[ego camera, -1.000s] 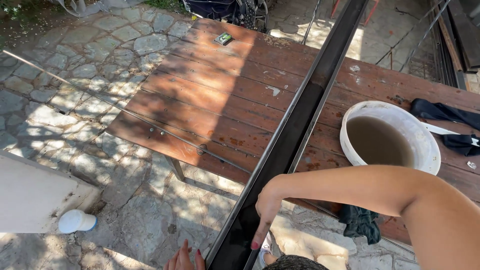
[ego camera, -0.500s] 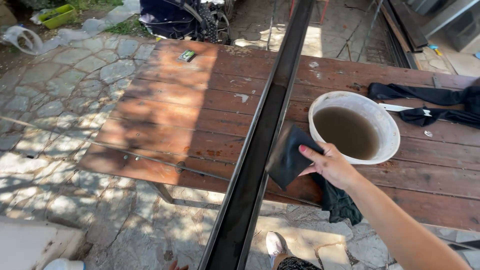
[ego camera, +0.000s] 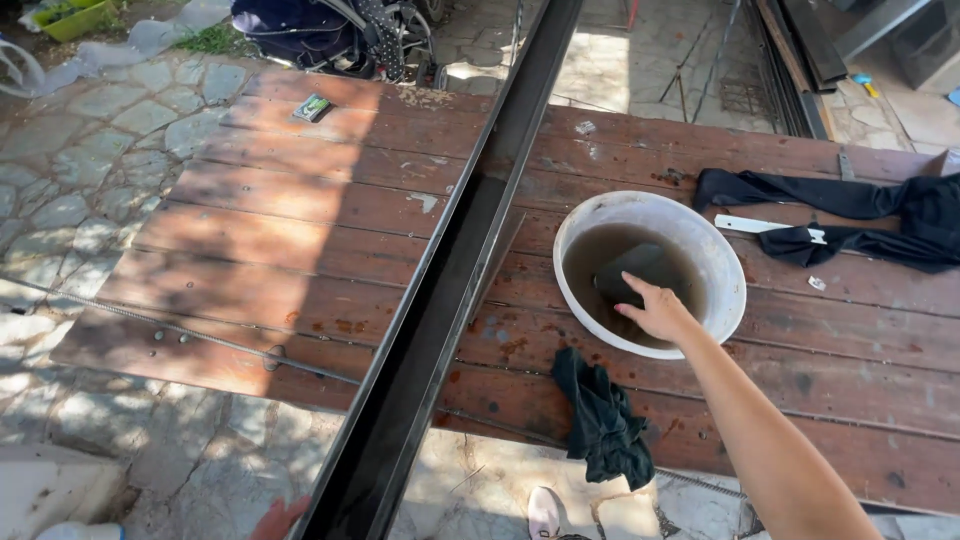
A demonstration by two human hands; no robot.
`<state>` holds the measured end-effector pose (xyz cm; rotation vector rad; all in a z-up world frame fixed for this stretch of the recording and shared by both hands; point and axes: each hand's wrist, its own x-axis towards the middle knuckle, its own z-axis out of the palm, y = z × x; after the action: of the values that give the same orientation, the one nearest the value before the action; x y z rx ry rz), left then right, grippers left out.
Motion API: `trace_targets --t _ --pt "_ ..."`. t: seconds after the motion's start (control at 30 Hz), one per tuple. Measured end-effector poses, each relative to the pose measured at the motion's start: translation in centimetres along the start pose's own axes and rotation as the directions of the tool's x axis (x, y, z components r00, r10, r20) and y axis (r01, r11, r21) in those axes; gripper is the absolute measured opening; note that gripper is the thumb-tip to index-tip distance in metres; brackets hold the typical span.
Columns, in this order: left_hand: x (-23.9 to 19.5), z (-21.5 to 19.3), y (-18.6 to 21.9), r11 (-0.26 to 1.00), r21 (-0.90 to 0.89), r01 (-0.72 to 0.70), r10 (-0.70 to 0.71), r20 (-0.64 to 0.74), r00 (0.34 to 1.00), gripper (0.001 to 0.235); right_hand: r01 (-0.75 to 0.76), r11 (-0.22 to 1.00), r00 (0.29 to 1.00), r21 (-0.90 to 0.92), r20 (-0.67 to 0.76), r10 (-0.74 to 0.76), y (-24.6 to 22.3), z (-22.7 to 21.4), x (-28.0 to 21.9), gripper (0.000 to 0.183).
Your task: Cleaning a long metal gutter by wiping it with a wet cloth and rinsing the cloth in a bucket of water.
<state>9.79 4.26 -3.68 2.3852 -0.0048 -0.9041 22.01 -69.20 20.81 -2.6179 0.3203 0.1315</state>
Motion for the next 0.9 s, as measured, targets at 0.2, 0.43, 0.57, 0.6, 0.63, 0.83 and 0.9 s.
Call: trace_targets --t 0.2,0.43,0.57,0.6,0.63,0.83,0.9 --pt "-12.7 0.3 34.1 0.961 -0.173 -0.216 0.072 -0.598 0.798 0.058 0.277 0.956 0.959 0.095 -0.08 -0.27 -9.1 1.0 -10.7 0.046" --pt "-12.2 5.3 42.9 0.912 -0.136 -0.387 0.213 -0.65 0.729 0.053 0.367 0.837 0.875 -0.407 0.455 -0.162 -5.3 11.3 -12.1 0.086" --pt "-10.9 6.9 43.2 0.857 -0.028 -0.515 0.404 -0.583 0.705 0.052 0.28 0.93 0.846 -0.237 0.519 -0.122 -5.7 7.1 -11.0 0.059" --pt "-10.7 6.9 43.2 0.853 -0.102 -0.512 0.404 -0.491 0.771 0.053 0.127 0.99 0.826 -0.061 0.558 -0.072 -6.9 4.5 -11.2 0.061" --pt "-10.6 6.3 43.7 0.854 -0.102 -0.511 0.401 -0.497 0.77 0.053 0.133 0.989 0.826 -0.061 0.558 -0.077 -8.9 1.3 -11.9 0.061" --pt "-12.5 -0.9 50.9 0.726 -0.62 -0.298 0.26 -0.153 0.953 0.106 -0.168 0.598 0.911 0.784 0.355 -0.209 -14.1 -8.7 -14.4 0.072" --pt "-9.9 -0.4 51.3 0.146 -0.923 -0.355 0.518 -0.235 0.823 0.118 -0.126 0.392 0.964 0.912 0.206 -0.169 -16.2 -8.9 -14.7 0.079"
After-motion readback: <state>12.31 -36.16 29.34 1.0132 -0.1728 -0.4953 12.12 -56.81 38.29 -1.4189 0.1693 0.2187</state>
